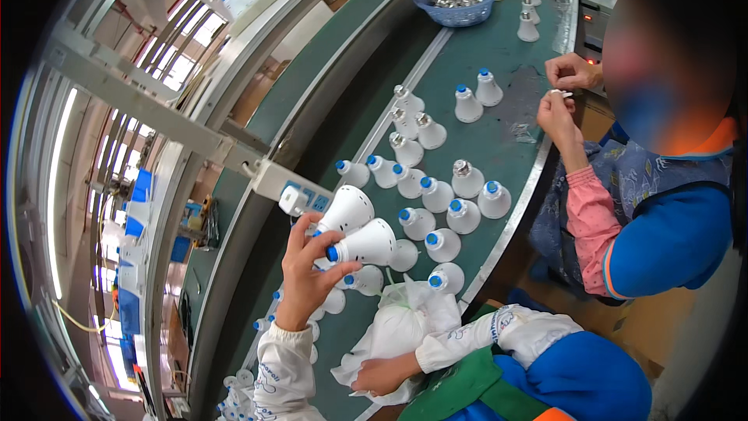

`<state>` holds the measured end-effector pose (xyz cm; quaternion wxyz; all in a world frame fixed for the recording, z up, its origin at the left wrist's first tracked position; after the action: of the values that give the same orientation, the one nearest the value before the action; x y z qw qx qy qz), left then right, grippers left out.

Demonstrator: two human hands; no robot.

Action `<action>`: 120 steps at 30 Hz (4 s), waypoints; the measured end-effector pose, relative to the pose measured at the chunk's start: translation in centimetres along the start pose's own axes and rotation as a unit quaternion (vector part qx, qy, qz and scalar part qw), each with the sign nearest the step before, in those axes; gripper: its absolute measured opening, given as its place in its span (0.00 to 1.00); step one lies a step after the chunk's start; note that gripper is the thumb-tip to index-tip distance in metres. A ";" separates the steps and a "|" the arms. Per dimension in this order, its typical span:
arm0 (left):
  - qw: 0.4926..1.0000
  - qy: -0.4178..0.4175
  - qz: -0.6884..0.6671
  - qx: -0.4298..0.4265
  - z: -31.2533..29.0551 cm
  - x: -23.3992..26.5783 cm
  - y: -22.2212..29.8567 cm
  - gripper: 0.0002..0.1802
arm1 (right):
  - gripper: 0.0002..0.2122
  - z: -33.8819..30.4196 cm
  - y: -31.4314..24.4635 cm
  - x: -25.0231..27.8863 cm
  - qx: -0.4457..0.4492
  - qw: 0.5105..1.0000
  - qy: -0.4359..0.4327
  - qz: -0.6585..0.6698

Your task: The person picks up light bulb casings, applies paste to their ends using an applicator bag, and arranges the casings in rows on the assembly table.

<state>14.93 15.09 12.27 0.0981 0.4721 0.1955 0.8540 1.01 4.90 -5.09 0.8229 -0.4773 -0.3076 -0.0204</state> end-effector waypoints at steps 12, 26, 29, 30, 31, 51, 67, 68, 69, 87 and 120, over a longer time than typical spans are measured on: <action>0.977 0.024 0.093 0.189 -13.0 8.2 -1.7 0.23 | 0.12 0.0 0.5 0.6 -0.020 0.998 -0.055 -0.030; 0.900 -0.072 0.277 0.330 -20.7 2.5 -7.3 0.25 | 0.10 0.1 0.3 0.6 -0.029 0.998 -0.055 -0.020; 0.887 -0.084 0.317 0.325 -20.0 2.8 -6.9 0.29 | 0.11 0.0 0.4 0.9 -0.033 0.997 -0.063 -0.017; 0.888 -0.084 0.354 0.282 -19.4 3.2 -6.1 0.31 | 0.11 0.0 0.4 0.8 -0.033 0.997 -0.061 -0.018; 0.888 -0.085 0.354 0.280 -18.6 3.4 -5.6 0.31 | 0.11 -0.1 0.4 0.6 -0.028 0.998 -0.052 -0.019; 0.995 -0.064 0.009 0.078 -5.2 -2.6 -2.6 0.14 | 0.10 0.4 0.7 -0.3 -0.027 0.997 -0.043 -0.055; 0.866 0.145 0.178 0.443 -37.0 8.0 1.0 0.16 | 0.08 0.7 0.1 1.0 -0.061 0.998 -0.007 0.001; 0.859 0.184 0.151 0.453 -37.6 6.9 0.9 0.18 | 0.08 0.8 -0.1 1.1 -0.077 0.997 0.007 0.014; 0.854 0.220 0.121 0.456 -37.7 5.8 0.6 0.20 | 0.09 0.9 -0.2 1.5 -0.096 0.995 0.026 0.023; 0.779 0.427 0.126 0.442 -37.8 1.3 0.5 0.22 | 0.11 1.1 -1.8 3.0 -0.130 0.990 0.049 -0.034; 0.881 0.314 0.128 0.329 -37.3 -3.9 4.0 0.28 | 0.09 2.4 0.0 3.0 -0.193 0.973 0.056 0.112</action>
<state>-14.40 1.09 -6.76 -0.2394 0.2051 0.4234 0.8493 2.29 7.64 -2.66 0.7282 -0.6566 -0.1958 -0.0140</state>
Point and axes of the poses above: each hand's wrist, its own z-axis towards the middle knuckle, its own x-axis out of the back of the hand, y = z × x, the point moved 4 cm from there along z, towards the middle knuckle, and after that the axes turned 8 degrees about y, right-handed, at the moved point
